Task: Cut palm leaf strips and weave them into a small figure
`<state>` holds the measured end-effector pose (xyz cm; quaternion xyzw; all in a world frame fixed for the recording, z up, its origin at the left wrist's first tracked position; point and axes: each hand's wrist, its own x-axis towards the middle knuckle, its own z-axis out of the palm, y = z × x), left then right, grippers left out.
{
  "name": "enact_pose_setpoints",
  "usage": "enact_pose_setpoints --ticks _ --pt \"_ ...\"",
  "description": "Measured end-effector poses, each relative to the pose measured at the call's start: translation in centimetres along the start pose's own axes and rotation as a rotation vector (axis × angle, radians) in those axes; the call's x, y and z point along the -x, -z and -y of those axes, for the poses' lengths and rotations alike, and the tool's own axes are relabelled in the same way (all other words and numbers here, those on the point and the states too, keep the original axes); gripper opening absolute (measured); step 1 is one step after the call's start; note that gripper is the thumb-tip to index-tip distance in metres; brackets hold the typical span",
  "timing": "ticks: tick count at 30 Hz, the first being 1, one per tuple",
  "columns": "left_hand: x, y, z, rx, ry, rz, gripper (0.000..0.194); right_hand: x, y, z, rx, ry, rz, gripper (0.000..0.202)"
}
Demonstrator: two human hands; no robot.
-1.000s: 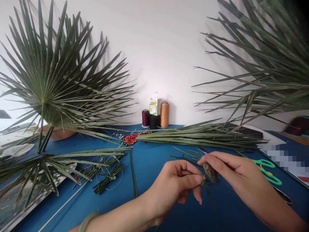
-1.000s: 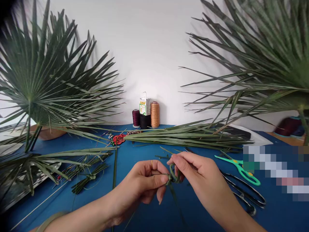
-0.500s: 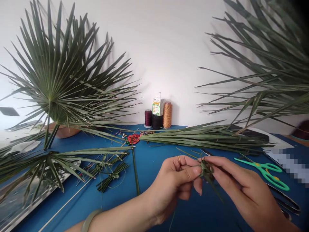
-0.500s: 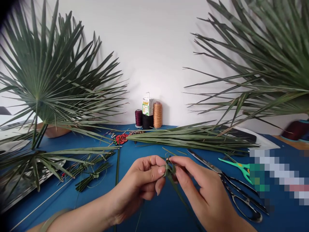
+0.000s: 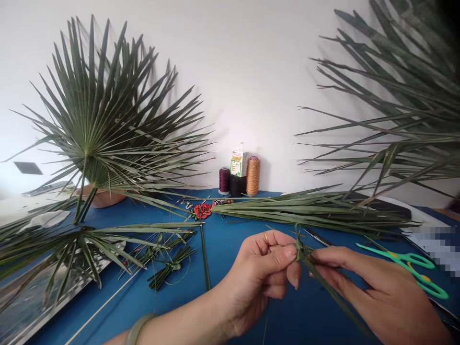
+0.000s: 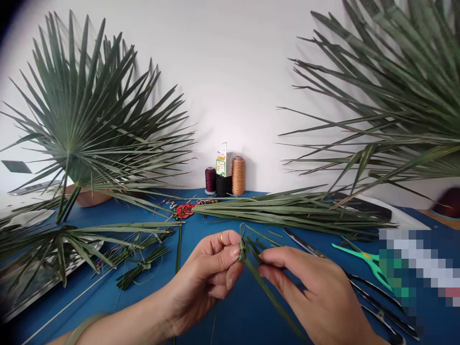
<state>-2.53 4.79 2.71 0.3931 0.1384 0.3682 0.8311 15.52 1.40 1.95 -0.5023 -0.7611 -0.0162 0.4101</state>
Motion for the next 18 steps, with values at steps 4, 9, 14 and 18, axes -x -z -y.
enact_pose_setpoints --ticks 4,9,14,18 --pt "0.0 0.0 -0.1 0.022 0.017 0.041 0.014 -0.2 0.4 -0.1 -0.015 0.059 0.038 0.013" --pt "-0.1 -0.3 -0.1 -0.115 0.064 0.017 0.014 -0.5 1.0 0.6 -0.058 0.089 0.080 0.010" --pt "0.0 -0.4 0.0 -0.141 0.081 -0.024 0.014 -0.4 1.4 1.1 -0.357 -0.257 0.176 0.015" --pt "0.1 -0.3 0.1 -0.115 0.126 -0.007 0.014 -1.1 2.0 1.3 -0.548 -0.419 0.297 0.015"
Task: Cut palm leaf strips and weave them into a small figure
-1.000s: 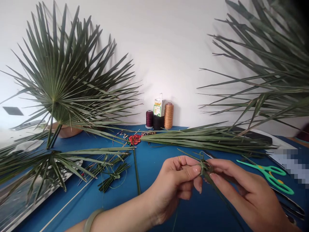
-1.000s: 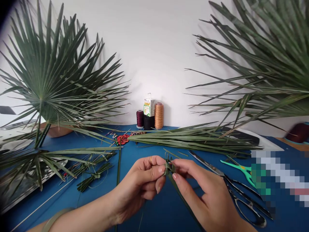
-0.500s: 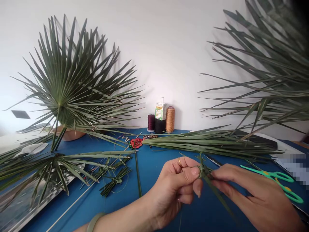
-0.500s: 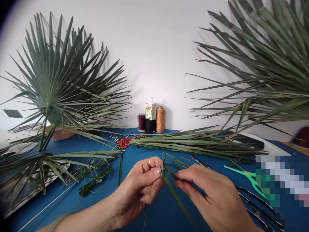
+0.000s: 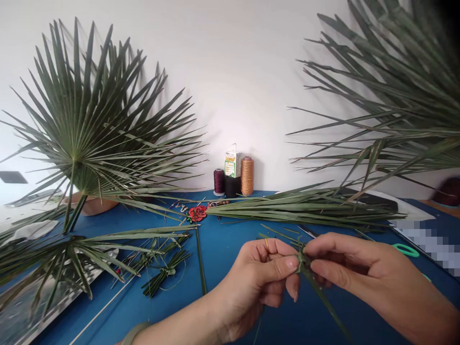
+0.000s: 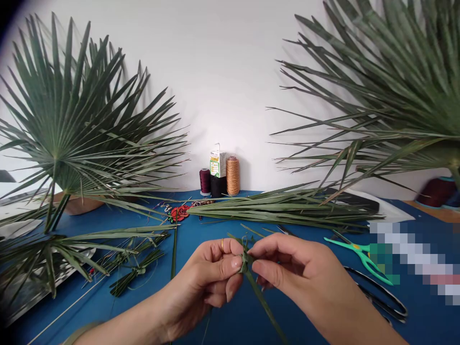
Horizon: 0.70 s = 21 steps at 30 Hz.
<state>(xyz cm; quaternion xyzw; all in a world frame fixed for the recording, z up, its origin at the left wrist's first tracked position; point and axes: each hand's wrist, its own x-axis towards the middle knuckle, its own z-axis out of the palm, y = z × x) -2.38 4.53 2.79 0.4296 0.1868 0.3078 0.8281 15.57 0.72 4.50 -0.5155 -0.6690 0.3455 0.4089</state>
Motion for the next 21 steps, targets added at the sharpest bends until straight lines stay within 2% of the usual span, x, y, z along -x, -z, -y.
enact_pose_setpoints --ticks 4,9,13,16,21 --pt "0.0 0.1 0.1 0.075 0.033 0.073 0.011 0.1 0.3 0.8 0.023 -0.034 0.069 0.016" --pt "-0.1 0.3 0.3 0.113 0.057 0.179 0.012 0.6 -0.5 1.6 0.043 -0.015 -0.089 0.010" --pt "-0.1 0.3 0.4 0.115 0.067 0.215 0.015 0.6 -0.4 1.4 0.131 0.123 -0.050 0.011" --pt "0.0 0.3 0.4 0.121 0.067 0.242 0.016 0.7 -0.2 1.2 0.115 0.193 -0.015 0.010" --pt "0.0 0.3 0.4 0.131 0.073 0.224 0.015 0.9 -0.5 1.5 0.012 0.073 -0.083 0.013"
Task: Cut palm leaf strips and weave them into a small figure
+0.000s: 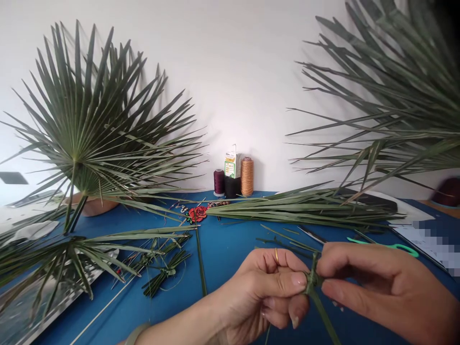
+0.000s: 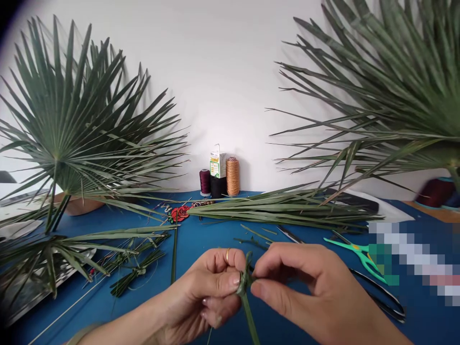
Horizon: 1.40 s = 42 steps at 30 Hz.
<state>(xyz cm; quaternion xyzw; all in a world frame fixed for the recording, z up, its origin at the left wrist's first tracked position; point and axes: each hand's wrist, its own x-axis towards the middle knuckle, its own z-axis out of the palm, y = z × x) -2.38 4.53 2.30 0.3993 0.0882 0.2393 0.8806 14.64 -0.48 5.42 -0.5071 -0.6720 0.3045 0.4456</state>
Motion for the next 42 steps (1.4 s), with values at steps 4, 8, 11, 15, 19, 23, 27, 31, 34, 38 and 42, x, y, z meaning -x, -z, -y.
enact_pose_setpoints --ticks 4,8,11,15,19,23,27,31,34,38,42 --pt "-0.1 0.1 0.1 0.000 -0.015 0.011 0.016 -0.1 0.0 0.0 0.020 -0.047 0.001 0.017" --pt "-0.2 0.1 0.1 -0.046 -0.011 0.001 0.019 -0.1 0.2 -0.1 0.049 -0.041 -0.006 0.018" --pt "-0.3 0.1 0.0 -0.108 -0.003 -0.048 0.019 -0.1 0.2 0.0 0.094 -0.043 -0.013 0.019" --pt "-0.4 0.2 0.1 -0.179 -0.033 -0.068 0.019 -0.1 0.3 0.1 0.112 -0.058 0.001 0.020" --pt "-0.4 0.1 0.2 -0.179 -0.036 -0.062 0.018 -0.3 0.6 -0.1 0.060 -0.064 0.039 0.019" --pt "-0.2 -0.1 0.1 -0.144 -0.035 -0.044 0.020 -0.6 0.9 -0.4 -0.040 -0.052 0.153 0.013" --pt "-0.3 0.1 0.2 -0.117 -0.013 -0.039 0.020 -0.5 0.6 -0.3 -0.120 -0.139 0.156 0.025" --pt "-0.5 0.2 0.3 -0.102 -0.028 -0.007 0.019 -0.3 0.3 -0.4 -0.114 -0.139 0.113 0.026" --pt "-0.5 0.1 0.3 -0.100 -0.031 0.011 0.018 -0.7 0.6 -0.8 -0.156 -0.148 0.148 0.022" --pt "-0.4 0.2 0.3 -0.061 -0.044 0.055 0.019 -1.1 0.8 -1.3 -0.222 -0.167 0.241 0.020" --pt "-0.4 0.5 0.4 0.028 -0.039 0.087 0.014 -0.8 0.5 -1.0 -0.311 -0.184 0.197 0.029"
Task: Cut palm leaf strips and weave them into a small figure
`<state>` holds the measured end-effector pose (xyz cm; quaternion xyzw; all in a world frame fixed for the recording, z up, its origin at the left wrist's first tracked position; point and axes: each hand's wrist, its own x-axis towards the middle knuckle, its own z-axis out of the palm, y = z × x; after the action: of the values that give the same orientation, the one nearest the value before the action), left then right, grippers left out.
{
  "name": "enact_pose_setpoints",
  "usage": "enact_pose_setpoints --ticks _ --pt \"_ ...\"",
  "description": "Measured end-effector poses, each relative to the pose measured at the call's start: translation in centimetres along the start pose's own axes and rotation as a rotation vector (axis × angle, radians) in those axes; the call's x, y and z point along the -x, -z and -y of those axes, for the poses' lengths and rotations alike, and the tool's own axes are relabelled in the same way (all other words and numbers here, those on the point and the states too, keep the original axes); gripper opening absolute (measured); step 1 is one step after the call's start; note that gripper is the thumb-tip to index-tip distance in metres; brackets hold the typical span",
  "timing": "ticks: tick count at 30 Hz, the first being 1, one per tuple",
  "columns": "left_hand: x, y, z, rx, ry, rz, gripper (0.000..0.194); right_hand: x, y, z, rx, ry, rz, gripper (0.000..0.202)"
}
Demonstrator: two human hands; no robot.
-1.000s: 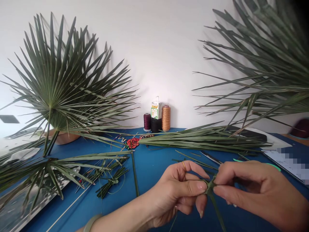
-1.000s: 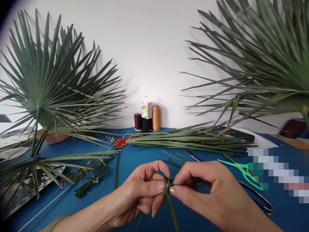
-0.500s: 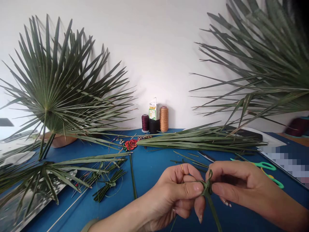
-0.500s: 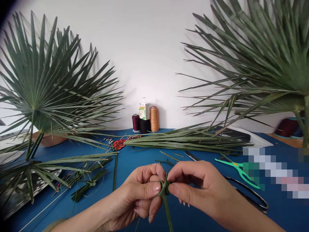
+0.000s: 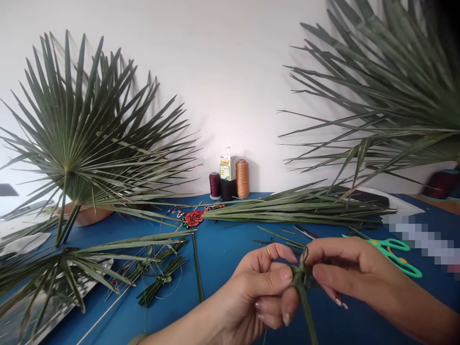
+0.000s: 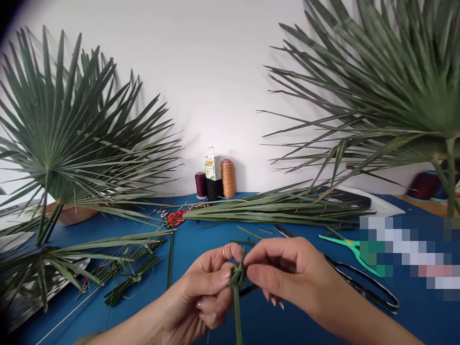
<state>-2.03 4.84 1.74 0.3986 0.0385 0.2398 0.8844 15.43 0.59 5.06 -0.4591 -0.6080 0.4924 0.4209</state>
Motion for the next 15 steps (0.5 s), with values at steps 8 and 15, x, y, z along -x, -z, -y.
enact_pose_setpoints --ticks 8,15 --pt "-0.02 0.41 0.64 0.114 0.001 0.010 0.015 0.18 0.09 0.19 0.150 0.023 0.018 0.015" --pt "-0.16 0.82 0.96 0.140 0.006 0.076 0.010 0.19 0.53 -0.25 0.108 0.032 0.021 0.015"
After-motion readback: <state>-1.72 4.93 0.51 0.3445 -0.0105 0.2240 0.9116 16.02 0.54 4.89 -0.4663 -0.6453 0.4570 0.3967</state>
